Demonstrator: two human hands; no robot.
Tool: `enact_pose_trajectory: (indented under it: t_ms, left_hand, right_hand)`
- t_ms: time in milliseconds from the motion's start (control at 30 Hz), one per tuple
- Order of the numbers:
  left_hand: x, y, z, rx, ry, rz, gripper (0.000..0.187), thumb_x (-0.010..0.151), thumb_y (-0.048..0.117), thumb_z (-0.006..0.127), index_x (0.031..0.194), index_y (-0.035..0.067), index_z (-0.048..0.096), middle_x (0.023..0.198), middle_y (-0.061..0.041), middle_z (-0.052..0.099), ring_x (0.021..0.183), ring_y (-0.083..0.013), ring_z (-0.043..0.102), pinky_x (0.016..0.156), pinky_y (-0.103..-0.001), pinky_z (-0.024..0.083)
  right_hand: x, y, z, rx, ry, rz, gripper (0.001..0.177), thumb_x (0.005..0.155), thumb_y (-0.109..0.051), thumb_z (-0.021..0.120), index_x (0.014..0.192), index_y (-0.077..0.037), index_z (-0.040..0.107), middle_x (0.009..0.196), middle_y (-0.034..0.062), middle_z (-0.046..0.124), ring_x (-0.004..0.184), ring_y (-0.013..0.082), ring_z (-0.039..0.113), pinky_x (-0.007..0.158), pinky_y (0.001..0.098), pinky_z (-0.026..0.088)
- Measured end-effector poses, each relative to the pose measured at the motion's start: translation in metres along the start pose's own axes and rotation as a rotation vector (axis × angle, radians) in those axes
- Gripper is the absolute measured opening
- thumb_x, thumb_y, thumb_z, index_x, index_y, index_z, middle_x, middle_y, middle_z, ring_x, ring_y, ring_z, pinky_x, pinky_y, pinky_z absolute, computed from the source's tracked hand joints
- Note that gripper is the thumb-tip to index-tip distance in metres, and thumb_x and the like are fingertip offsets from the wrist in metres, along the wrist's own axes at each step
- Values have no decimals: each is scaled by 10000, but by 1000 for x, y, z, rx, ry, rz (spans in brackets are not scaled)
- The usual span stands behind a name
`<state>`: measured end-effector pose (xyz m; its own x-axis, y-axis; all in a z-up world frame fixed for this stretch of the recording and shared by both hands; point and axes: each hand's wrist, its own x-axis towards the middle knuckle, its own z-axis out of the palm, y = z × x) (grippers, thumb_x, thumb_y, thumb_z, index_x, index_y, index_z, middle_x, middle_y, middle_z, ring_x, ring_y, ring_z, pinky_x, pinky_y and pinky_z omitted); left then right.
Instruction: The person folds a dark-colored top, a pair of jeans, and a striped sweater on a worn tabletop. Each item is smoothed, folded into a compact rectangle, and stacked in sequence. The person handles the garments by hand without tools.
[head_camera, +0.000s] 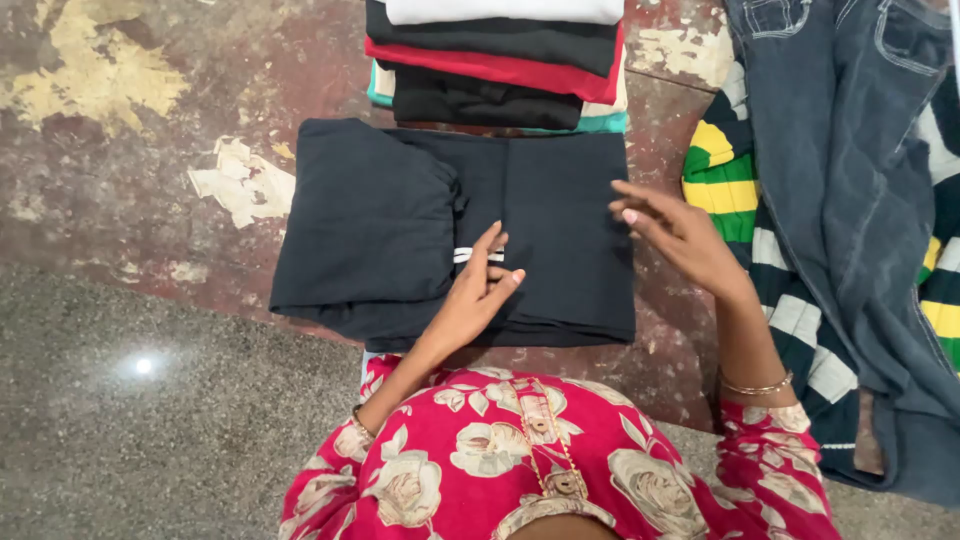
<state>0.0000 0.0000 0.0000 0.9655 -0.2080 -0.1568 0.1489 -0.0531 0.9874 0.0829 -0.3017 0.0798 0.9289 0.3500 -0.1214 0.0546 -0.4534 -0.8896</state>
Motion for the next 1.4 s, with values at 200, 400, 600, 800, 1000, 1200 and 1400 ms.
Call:
enact_pose_trajectory:
  t_ms: [200, 400, 600, 800, 1000, 1200, 1400]
  left_hand:
    - [-2, 16, 12, 606, 119, 370, 887, 904, 144, 766, 1597, 0, 230, 1373, -262, 424, 1224, -416, 542, 994, -424, 500]
    - [-6, 18, 11, 825, 186, 581, 622, 925, 134, 753, 1491, 118, 494, 1515, -172, 487, 1338, -359, 537, 1099, -469, 452]
    - [0, 18, -48, 1155, 401, 540, 700, 904, 396, 717, 1487, 79, 493, 1602, -198, 349, 1505, -444, 246, 1162, -697, 162]
    - [14, 4, -70, 1217, 408, 423, 762, 956, 421, 650, 1560, 21, 415, 1658, -208, 296, 1550, -435, 194, 1213, -675, 123]
    - [14, -4, -70, 1162, 401, 415, 757, 973, 434, 628, 1561, 13, 404, 1662, -208, 283, 1556, -427, 182, 1219, -670, 114]
    - [10, -4, -84, 416, 384, 423, 635, 1112, 393, 435, 1605, 0, 359, 1683, -204, 378, 1607, -401, 262, 1302, -549, 103]
    - [-9, 2, -117, -846, 213, 322, 729, 1080, 561, 253, 1584, 44, 347, 1631, -237, 394, 1512, -360, 409, 1251, -437, 325]
  right_hand:
    - [12, 33, 13, -521, 207, -80, 514, 948, -268, 719, 1408, -62, 619, 1162, 218, 695, 964, 307, 704, 836, 370, 558]
    - [11, 36, 13, -491, 188, 379, 585, 971, -466, 748, 1128, 77, 593, 816, 220, 730, 743, 316, 744, 731, 426, 579]
    - [-3, 41, 21, -576, 179, 328, 518, 875, -475, 787, 1033, 12, 705, 777, 177, 713, 694, 291, 699, 683, 377, 526]
    - [-3, 66, 40, 292, 140, 49, 341, 1014, -240, 674, 1224, 2, 557, 954, 19, 659, 838, 85, 601, 714, 245, 491]
    - [-2, 37, 61, 684, 341, 58, 288, 1025, -154, 617, 1276, -17, 581, 1041, 8, 667, 890, 56, 637, 793, 193, 513]
    - [26, -30, 93, 684, 282, -134, 350, 1016, -112, 666, 1334, -18, 553, 1143, 30, 643, 1003, 66, 603, 878, 209, 501]
    - [76, -101, 154, 449, 140, -290, 348, 1022, -123, 669, 1337, -43, 545, 1214, 69, 623, 1144, 126, 599, 987, 263, 509]
